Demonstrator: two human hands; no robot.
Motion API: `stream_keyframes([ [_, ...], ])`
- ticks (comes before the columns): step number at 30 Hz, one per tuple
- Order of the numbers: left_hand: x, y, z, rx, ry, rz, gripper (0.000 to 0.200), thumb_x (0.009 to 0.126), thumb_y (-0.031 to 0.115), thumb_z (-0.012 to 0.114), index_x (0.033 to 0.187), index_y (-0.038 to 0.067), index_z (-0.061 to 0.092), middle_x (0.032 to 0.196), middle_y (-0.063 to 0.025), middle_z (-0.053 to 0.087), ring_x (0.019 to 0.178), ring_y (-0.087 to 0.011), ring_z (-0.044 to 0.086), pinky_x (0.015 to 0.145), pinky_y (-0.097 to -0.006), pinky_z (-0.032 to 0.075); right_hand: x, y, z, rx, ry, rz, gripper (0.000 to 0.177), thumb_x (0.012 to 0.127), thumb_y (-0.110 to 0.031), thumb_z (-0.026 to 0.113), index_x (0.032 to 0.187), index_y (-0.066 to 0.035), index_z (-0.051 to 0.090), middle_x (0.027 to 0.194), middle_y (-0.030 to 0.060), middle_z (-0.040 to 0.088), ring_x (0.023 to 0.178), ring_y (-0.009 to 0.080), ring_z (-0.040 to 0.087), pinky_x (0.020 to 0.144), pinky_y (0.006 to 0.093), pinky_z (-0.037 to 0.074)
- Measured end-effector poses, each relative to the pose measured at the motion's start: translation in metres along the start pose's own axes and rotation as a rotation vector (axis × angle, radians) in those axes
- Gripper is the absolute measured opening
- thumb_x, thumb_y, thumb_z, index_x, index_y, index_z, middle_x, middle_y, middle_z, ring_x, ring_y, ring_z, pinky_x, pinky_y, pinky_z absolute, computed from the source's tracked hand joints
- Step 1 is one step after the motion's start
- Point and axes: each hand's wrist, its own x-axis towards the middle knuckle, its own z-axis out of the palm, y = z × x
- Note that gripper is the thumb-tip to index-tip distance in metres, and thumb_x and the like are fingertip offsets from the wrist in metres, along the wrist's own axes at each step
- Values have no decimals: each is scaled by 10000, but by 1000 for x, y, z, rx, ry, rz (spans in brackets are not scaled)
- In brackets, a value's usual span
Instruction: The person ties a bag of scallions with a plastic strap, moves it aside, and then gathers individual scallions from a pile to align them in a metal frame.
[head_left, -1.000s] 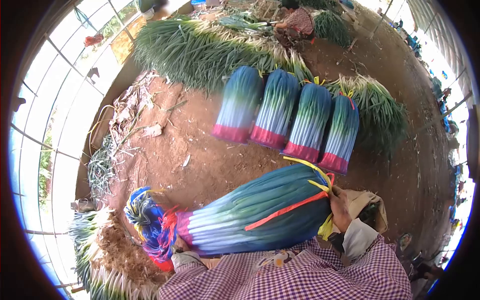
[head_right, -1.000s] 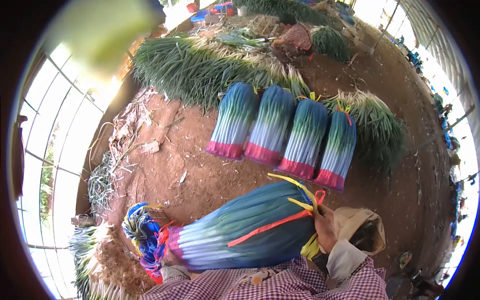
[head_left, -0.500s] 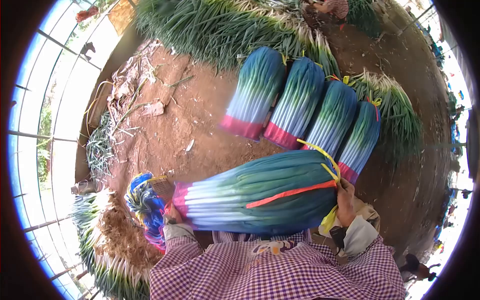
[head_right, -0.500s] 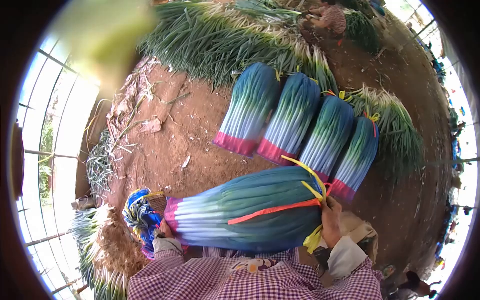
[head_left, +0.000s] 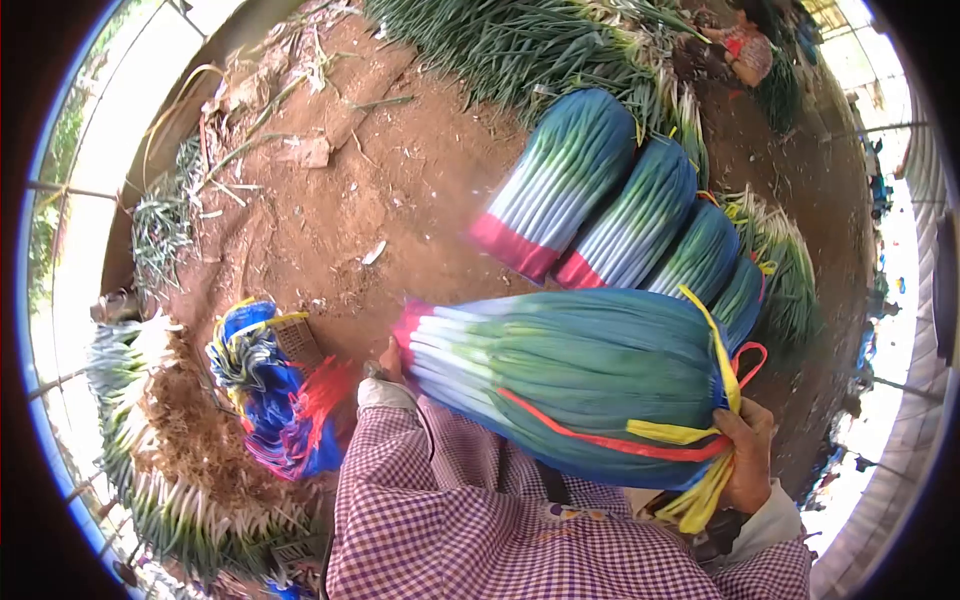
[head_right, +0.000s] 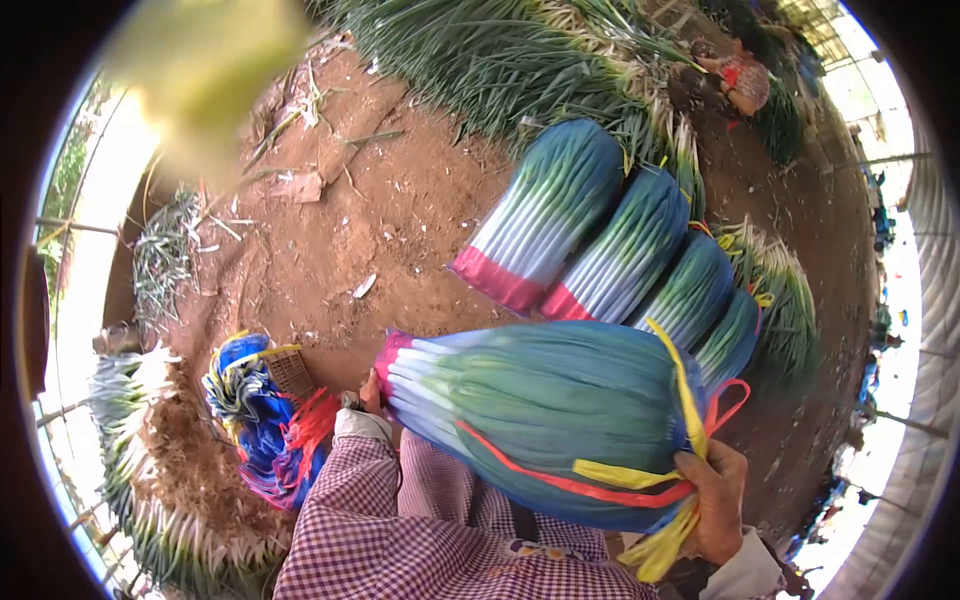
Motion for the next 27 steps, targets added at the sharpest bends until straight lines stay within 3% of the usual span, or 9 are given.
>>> stream_keyframes([
  [2, 47, -59, -40, 398, -66, 377, 520, 1034, 437, 485, 1282, -6, 599, 1092, -153, 704, 935, -271, 699, 799, -409, 573, 11, -3, 28, -151, -66, 1, 182, 824, -128, 695, 856, 51, 682, 752, -4, 607, 646, 61, 525, 567, 239, 395],
  [4, -14, -19, -49, -110, -119, 20, 415, 1031, 333, 529, 1236, -22, 594, 1014, -114, 670, 925, -205, 683, 735, -340, 559, 35, 6, 65, -524, -231, -100, 262, 821, -195, 729, 676, -2, 628, 614, -29, 512, 597, 57, 451, 517, 287, 325],
  [8, -130, -3, -105, -135, -145, 268, 393, 1039, 224, 502, 1375, 20, 495, 1157, -81, 664, 993, -166, 672, 812, -254, 542, 112, 102, 162, -587, -450, -278, 371, 836, -259, 761, 655, 10, 580, 573, 1, 441, 579, 75, 410, 510, 332, 317],
  [13, -235, -76, -210, -265, 238, -73, 353, 1069, 186, 435, 1387, 34, 463, 1224, -122, 629, 1023, -209, 673, 801, -296, 571, 234, 230, 219, -824, -413, -451, 389, 808, -332, 783, 712, 15, 635, 604, 155, 581, 565, 223, 596, 543, 407, 417],
  [14, -253, -125, -240, 30, 73, 319, 357, 1074, 219, 399, 1365, 30, 485, 1190, -142, 648, 992, -242, 689, 813, -350, 586, 236, 220, 204, -775, -466, -436, 396, 804, -347, 785, 725, 13, 643, 611, 168, 578, 574, 245, 607, 553, 419, 427],
  [16, -261, -202, -282, -411, 134, 47, 437, 1035, 422, 534, 1276, 58, 561, 1029, -133, 683, 898, -246, 692, 788, -373, 586, 233, 219, 197, -988, -457, -455, 400, 773, -361, 803, 746, 14, 667, 626, 145, 606, 597, 219, 612, 584, 415, 443],
  [20, -309, -224, -261, -330, 352, -232, 336, 1047, 279, 489, 1186, -11, 587, 923, -120, 684, 751, -236, 669, 594, -312, 520, 220, 222, 213, -842, -420, -303, 365, 756, -307, 822, 731, 19, 659, 619, 71, 579, 582, 156, 531, 574, 374, 416],
  [21, -302, -234, -275, -555, 41, -180, 307, 1022, 257, 533, 1198, 12, 590, 880, -76, 658, 672, -159, 612, 559, -276, 460, 220, 224, 218, -818, -392, -366, 345, 765, -263, 823, 691, 15, 632, 602, 45, 539, 569, 130, 489, 551, 360, 387],
  [27, -313, -198, -231, -619, 55, -125, 272, 1030, 242, 509, 1202, 43, 580, 894, -50, 650, 687, -117, 594, 570, -239, 444, 224, 215, 231, -896, -439, -338, 328, 778, -243, 818, 703, 23, 641, 618, 76, 557, 584, 152, 498, 573, 379, 398],
])
